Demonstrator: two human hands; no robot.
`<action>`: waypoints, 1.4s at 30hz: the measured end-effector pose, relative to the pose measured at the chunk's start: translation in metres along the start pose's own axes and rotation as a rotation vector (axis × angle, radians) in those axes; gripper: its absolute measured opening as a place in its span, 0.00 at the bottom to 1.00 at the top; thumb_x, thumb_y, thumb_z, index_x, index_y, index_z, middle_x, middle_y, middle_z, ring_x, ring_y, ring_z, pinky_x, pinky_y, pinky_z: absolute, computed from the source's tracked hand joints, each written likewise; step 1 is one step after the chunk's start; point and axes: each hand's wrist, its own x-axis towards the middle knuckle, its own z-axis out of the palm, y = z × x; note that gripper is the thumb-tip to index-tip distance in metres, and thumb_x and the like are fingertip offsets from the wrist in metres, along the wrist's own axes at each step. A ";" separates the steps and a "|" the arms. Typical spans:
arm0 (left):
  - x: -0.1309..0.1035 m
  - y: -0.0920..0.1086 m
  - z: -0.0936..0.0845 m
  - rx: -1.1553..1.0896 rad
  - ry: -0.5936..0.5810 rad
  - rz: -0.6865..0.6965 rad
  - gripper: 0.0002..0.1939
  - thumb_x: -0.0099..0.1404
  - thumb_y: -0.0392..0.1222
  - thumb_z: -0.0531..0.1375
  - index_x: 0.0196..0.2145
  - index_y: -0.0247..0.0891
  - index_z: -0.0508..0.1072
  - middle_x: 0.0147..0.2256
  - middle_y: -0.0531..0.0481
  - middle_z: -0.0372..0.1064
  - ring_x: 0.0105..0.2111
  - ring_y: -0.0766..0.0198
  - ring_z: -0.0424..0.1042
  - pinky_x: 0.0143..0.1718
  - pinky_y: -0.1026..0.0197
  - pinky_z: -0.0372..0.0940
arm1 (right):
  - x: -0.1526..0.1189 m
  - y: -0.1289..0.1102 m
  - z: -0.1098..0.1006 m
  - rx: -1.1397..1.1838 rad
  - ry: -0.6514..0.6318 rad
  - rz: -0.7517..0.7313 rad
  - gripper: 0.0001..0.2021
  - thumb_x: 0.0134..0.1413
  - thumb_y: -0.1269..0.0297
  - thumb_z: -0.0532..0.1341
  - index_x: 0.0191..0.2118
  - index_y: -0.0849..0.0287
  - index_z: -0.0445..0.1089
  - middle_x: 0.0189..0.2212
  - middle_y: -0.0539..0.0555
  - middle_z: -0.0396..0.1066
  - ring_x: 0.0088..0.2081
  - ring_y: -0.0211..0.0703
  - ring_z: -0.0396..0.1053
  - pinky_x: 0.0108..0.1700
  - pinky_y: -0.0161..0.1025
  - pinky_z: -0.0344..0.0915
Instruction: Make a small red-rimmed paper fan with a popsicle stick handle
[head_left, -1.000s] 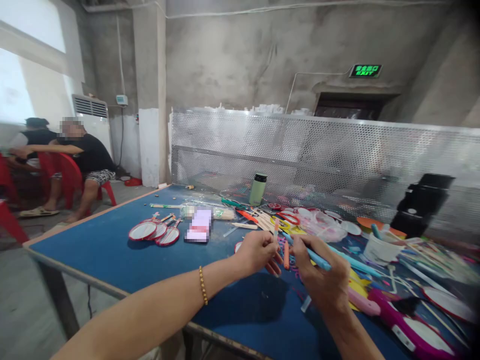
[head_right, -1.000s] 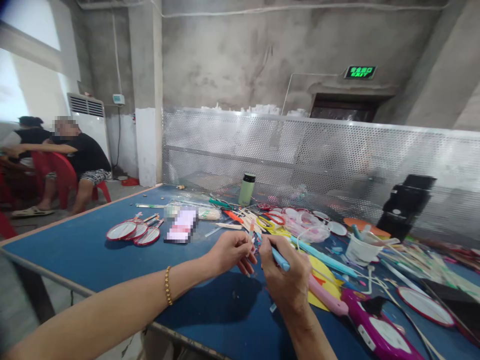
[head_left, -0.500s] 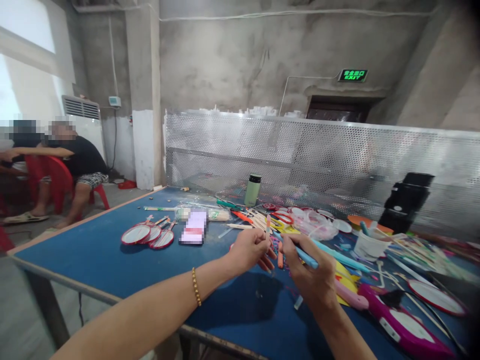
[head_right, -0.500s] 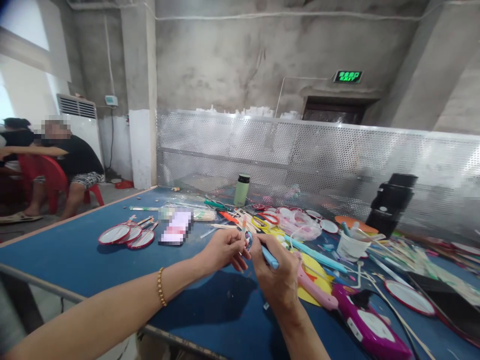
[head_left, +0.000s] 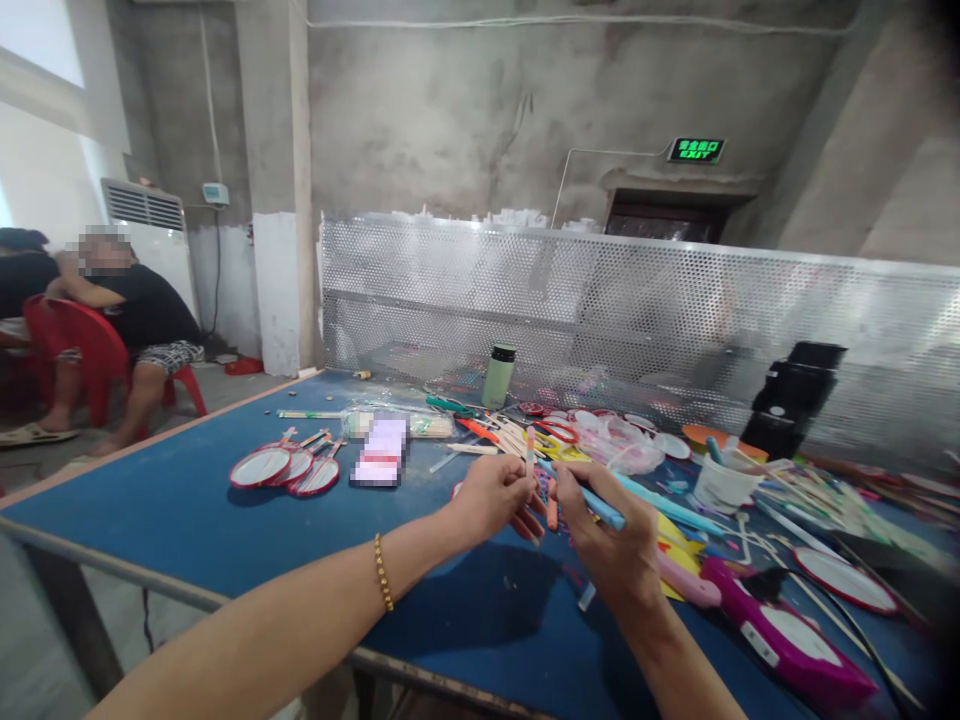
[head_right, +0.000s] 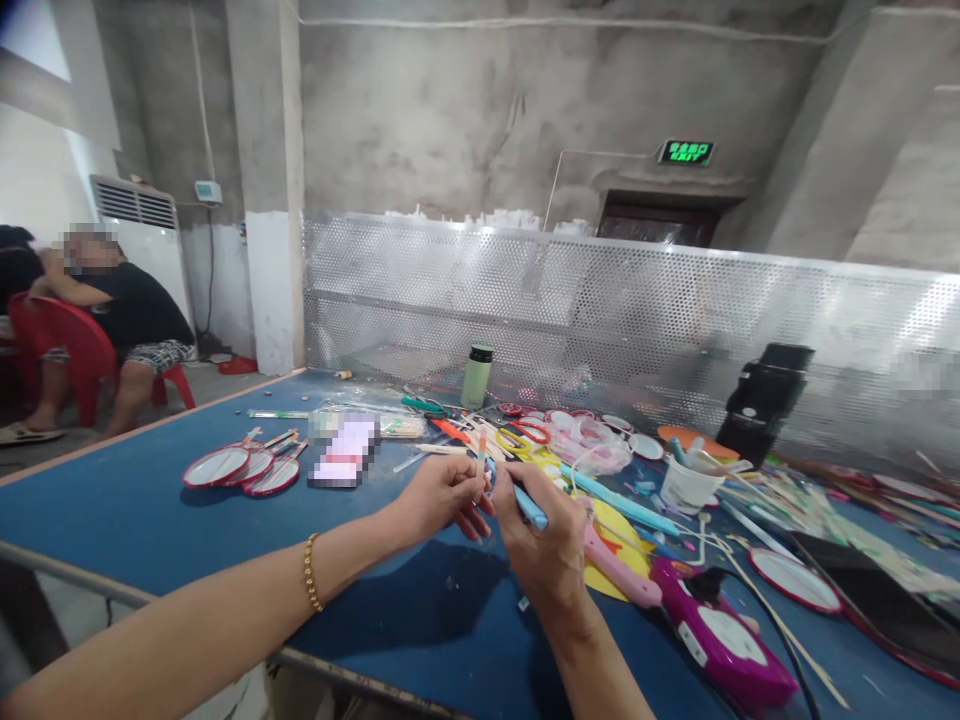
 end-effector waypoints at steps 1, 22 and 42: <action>0.000 0.000 0.000 -0.001 0.000 -0.001 0.05 0.62 0.38 0.55 0.30 0.35 0.64 0.24 0.51 0.70 0.17 0.67 0.72 0.19 0.66 0.67 | 0.000 0.000 0.000 0.004 -0.005 -0.003 0.07 0.61 0.64 0.60 0.32 0.57 0.71 0.23 0.48 0.70 0.21 0.34 0.66 0.27 0.34 0.65; -0.001 0.001 0.000 0.004 -0.019 0.024 0.05 0.63 0.37 0.55 0.30 0.35 0.63 0.23 0.52 0.69 0.17 0.66 0.71 0.18 0.65 0.68 | 0.001 -0.002 0.001 -0.016 -0.025 -0.007 0.07 0.62 0.65 0.59 0.32 0.56 0.70 0.24 0.48 0.70 0.23 0.36 0.65 0.27 0.36 0.64; -0.002 0.003 0.000 0.013 -0.014 -0.001 0.04 0.62 0.32 0.52 0.29 0.35 0.63 0.22 0.52 0.69 0.16 0.67 0.71 0.17 0.66 0.67 | 0.001 0.000 0.002 -0.001 -0.026 0.023 0.09 0.61 0.64 0.59 0.31 0.58 0.72 0.23 0.47 0.70 0.21 0.32 0.64 0.26 0.31 0.62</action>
